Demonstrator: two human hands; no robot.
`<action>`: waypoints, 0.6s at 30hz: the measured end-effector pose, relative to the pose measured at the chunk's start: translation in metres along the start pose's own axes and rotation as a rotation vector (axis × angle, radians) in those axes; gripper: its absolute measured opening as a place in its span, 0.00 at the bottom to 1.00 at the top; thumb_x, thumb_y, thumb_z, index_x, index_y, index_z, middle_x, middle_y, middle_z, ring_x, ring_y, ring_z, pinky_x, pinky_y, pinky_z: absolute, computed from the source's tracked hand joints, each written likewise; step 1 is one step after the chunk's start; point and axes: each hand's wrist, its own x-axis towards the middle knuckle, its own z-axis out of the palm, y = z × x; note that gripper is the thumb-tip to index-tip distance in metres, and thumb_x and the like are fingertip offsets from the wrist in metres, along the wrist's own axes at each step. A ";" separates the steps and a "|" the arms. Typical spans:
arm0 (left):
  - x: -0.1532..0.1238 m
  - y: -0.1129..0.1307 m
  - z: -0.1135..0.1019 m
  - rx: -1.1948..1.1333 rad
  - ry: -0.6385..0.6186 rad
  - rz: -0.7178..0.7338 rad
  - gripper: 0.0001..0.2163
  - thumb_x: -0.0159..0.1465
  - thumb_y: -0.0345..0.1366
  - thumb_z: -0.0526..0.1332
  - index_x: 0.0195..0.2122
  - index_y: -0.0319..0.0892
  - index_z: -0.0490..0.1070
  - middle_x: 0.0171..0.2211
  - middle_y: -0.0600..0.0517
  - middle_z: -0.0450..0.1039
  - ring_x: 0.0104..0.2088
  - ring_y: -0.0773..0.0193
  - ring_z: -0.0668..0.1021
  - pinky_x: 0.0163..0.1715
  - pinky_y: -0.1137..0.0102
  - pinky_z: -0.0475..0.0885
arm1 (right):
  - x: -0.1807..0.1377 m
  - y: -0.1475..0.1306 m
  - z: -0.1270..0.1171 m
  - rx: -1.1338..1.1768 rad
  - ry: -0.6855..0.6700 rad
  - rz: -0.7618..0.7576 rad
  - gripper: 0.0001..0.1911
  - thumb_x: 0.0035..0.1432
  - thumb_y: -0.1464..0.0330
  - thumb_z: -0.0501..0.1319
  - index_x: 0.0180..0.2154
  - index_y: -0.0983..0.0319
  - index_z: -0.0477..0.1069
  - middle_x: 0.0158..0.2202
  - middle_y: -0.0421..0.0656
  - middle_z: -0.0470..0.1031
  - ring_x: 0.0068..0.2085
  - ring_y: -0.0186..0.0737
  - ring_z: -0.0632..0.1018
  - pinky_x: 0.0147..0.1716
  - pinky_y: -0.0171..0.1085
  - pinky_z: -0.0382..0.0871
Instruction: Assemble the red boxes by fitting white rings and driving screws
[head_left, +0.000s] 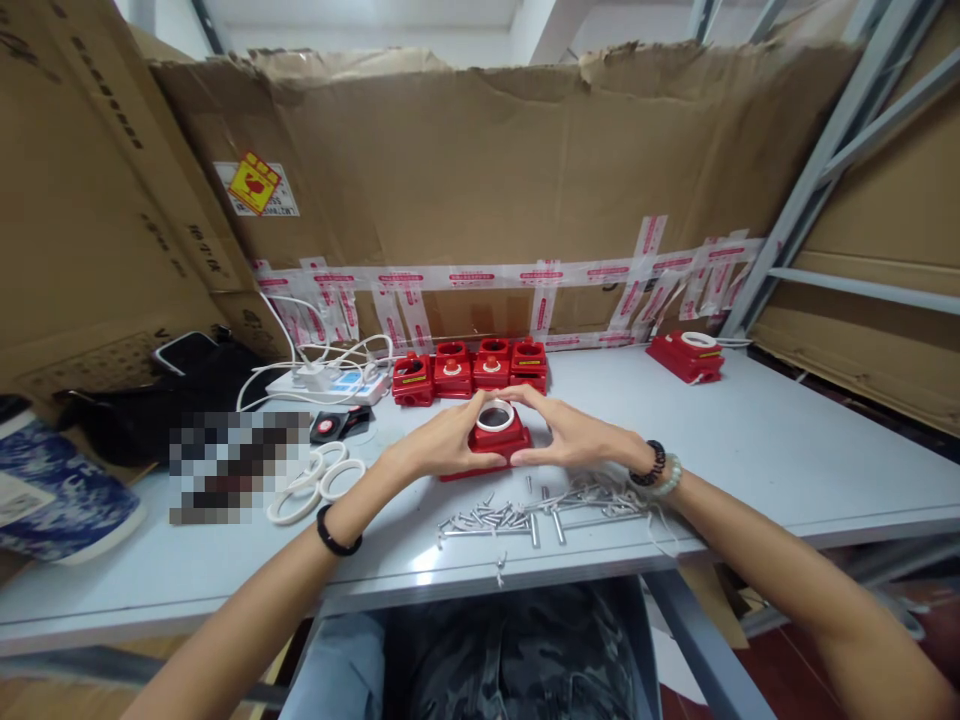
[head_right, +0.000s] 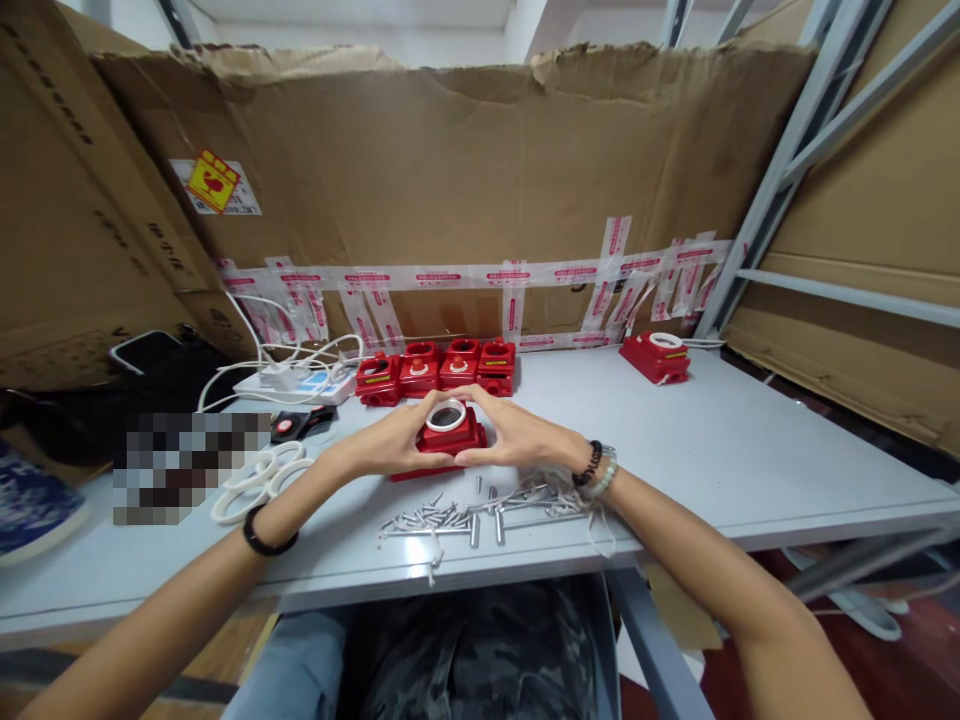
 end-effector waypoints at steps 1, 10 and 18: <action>-0.001 0.000 0.000 0.003 -0.005 -0.004 0.35 0.55 0.53 0.63 0.58 0.39 0.54 0.50 0.38 0.71 0.46 0.45 0.76 0.41 0.62 0.69 | -0.001 0.001 -0.008 -0.023 0.016 0.029 0.39 0.51 0.57 0.66 0.61 0.60 0.55 0.62 0.52 0.61 0.60 0.48 0.67 0.58 0.48 0.62; 0.000 0.003 -0.004 0.078 -0.039 -0.063 0.34 0.54 0.55 0.62 0.55 0.38 0.57 0.43 0.39 0.74 0.40 0.46 0.76 0.35 0.63 0.67 | -0.029 0.044 -0.049 -0.342 -0.054 0.547 0.33 0.42 0.49 0.67 0.45 0.63 0.74 0.39 0.50 0.78 0.38 0.49 0.77 0.37 0.43 0.70; 0.000 0.001 -0.004 0.104 -0.054 -0.081 0.34 0.53 0.55 0.62 0.55 0.40 0.56 0.43 0.41 0.74 0.40 0.47 0.76 0.35 0.65 0.66 | -0.023 0.032 -0.048 -0.444 -0.037 0.448 0.11 0.51 0.60 0.62 0.30 0.61 0.68 0.28 0.42 0.73 0.28 0.37 0.70 0.27 0.36 0.60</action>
